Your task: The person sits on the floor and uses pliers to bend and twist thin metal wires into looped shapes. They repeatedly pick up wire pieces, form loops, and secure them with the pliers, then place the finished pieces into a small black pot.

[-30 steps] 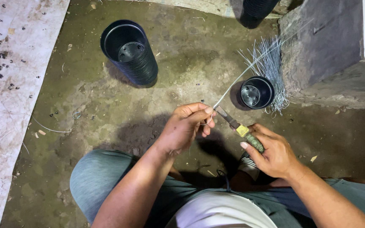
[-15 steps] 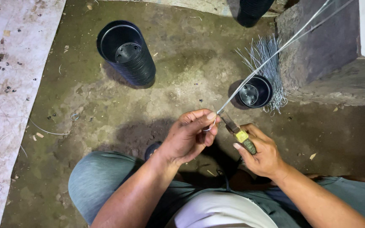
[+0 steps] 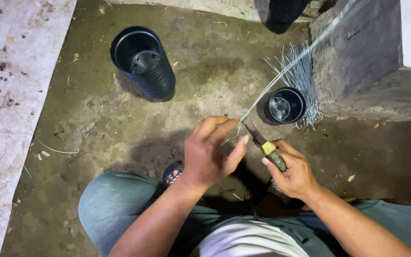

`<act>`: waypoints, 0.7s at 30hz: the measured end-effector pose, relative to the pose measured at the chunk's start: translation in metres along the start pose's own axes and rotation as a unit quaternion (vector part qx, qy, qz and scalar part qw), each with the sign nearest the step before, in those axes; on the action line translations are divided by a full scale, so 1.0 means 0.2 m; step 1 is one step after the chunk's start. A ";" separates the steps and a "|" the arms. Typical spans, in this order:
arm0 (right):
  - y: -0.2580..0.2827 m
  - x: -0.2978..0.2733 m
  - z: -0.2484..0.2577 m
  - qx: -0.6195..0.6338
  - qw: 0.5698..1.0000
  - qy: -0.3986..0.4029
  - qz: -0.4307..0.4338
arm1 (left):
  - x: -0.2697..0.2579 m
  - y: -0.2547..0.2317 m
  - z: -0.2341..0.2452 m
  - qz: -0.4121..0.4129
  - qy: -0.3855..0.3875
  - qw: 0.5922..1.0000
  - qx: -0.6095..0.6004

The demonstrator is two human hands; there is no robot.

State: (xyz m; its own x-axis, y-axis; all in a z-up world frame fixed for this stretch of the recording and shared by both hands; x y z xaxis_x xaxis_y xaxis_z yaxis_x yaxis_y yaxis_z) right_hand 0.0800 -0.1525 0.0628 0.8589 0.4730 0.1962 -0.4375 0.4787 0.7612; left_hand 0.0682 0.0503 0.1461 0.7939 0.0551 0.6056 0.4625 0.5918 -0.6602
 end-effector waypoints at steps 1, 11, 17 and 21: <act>0.00 0.01 0.00 0.003 1.000 -0.001 -0.004 | 0.01 -0.02 0.00 -0.025 0.005 0.999 0.048; 0.01 -0.02 -0.01 -0.005 0.999 0.024 -0.033 | -0.04 -0.02 -0.09 -0.106 0.028 0.976 0.186; 0.01 -0.04 0.02 -0.003 0.998 0.035 -0.059 | -0.03 0.00 -0.08 -0.047 0.033 0.996 0.072; 0.02 -0.04 0.04 -0.013 0.998 0.027 -0.050 | -0.01 0.04 -0.08 0.019 0.036 0.999 -0.029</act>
State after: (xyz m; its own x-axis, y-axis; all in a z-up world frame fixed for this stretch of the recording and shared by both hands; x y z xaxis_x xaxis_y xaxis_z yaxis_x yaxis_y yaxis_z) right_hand 0.0725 -0.1595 0.0691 0.8839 0.4596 0.0860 -0.3569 0.5443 0.7592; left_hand 0.0757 0.0422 0.1335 0.8369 0.0177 0.5471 0.4514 0.5431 -0.7080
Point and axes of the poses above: each hand's wrist, its own x-axis towards the middle knuckle, its own z-axis out of the back of the hand, y = z × x, the point moved 9 cm from there along x, towards the middle knuckle, and after that the axes turned 2 degrees about -z, right-handed, at the moved point
